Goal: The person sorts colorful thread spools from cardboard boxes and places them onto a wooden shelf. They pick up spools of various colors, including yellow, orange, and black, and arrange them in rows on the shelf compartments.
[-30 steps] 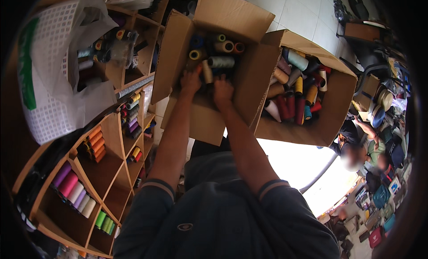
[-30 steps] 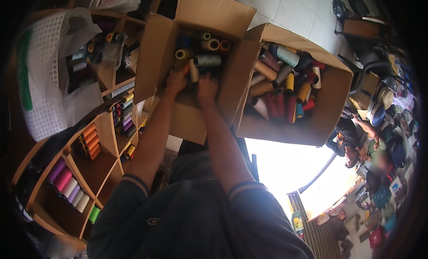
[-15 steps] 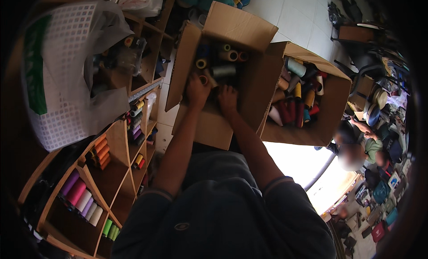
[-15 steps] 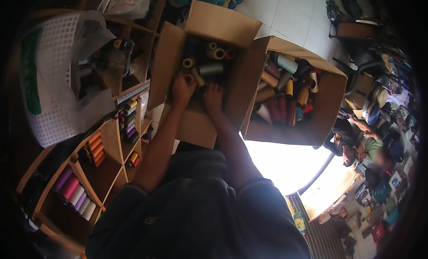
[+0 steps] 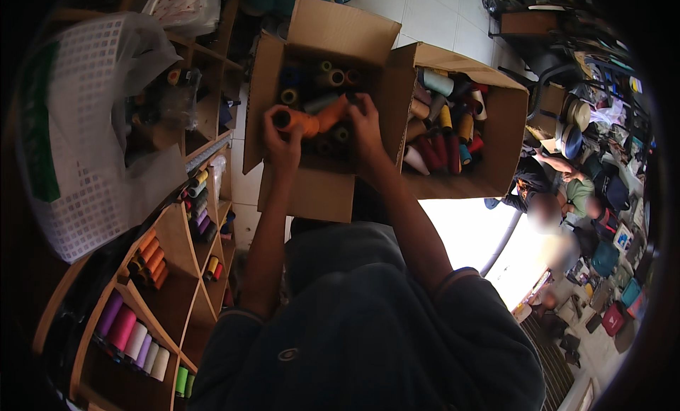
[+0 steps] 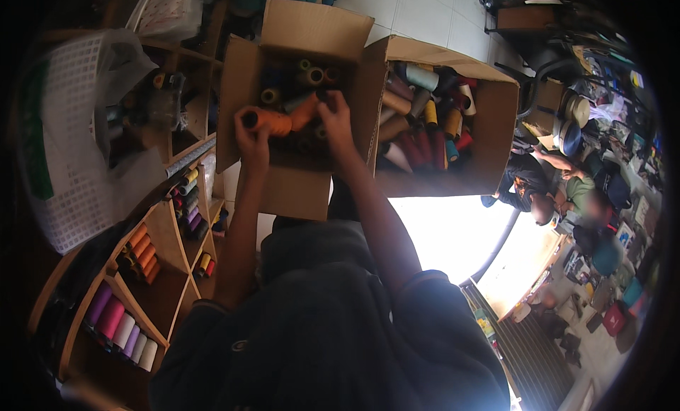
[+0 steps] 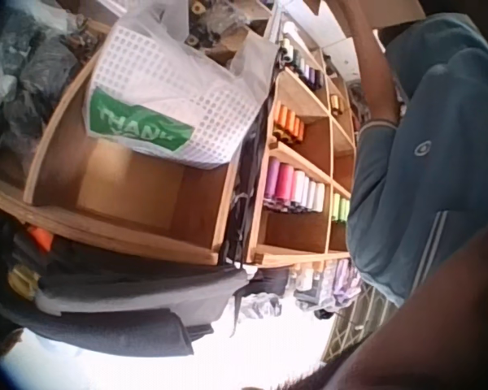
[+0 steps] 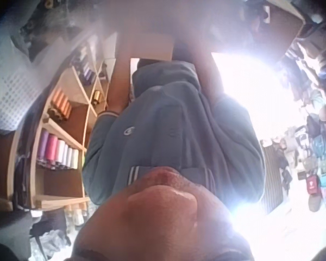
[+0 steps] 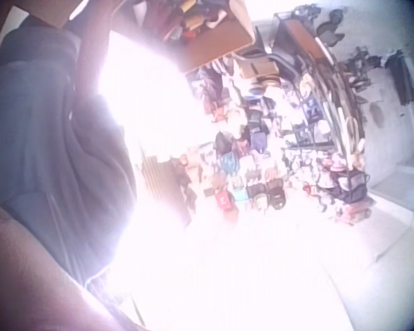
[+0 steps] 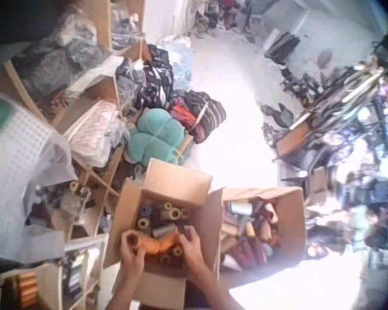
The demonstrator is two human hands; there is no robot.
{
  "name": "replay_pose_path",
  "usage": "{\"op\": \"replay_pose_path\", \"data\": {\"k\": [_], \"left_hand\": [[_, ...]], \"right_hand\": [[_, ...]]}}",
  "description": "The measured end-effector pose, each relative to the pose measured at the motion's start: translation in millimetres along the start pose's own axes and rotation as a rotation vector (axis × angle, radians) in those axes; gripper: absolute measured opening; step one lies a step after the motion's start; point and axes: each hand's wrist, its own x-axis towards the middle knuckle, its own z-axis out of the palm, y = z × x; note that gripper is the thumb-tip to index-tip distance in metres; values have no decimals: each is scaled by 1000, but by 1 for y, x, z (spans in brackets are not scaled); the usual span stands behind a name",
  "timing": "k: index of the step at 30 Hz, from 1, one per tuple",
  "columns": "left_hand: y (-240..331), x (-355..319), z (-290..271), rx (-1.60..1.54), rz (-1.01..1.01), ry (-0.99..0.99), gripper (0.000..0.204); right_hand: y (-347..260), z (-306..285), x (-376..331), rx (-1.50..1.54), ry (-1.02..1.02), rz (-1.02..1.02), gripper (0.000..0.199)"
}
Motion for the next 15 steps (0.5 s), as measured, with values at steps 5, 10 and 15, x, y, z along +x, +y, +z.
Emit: {"op": "replay_pose_path", "data": {"k": [5, 10, 15], "left_hand": [[4, 33, 4, -32, -159, -259, 33], [-13, 52, 22, -523, -696, -415, 35], [-17, 59, 28, -570, -834, -360, 37]], "right_hand": [[-11, 13, 15, 112, -15, 56, 29], [-6, 39, 23, -67, -45, 91, 31], [8, 34, 37, -660, -173, 5, 46]]}}
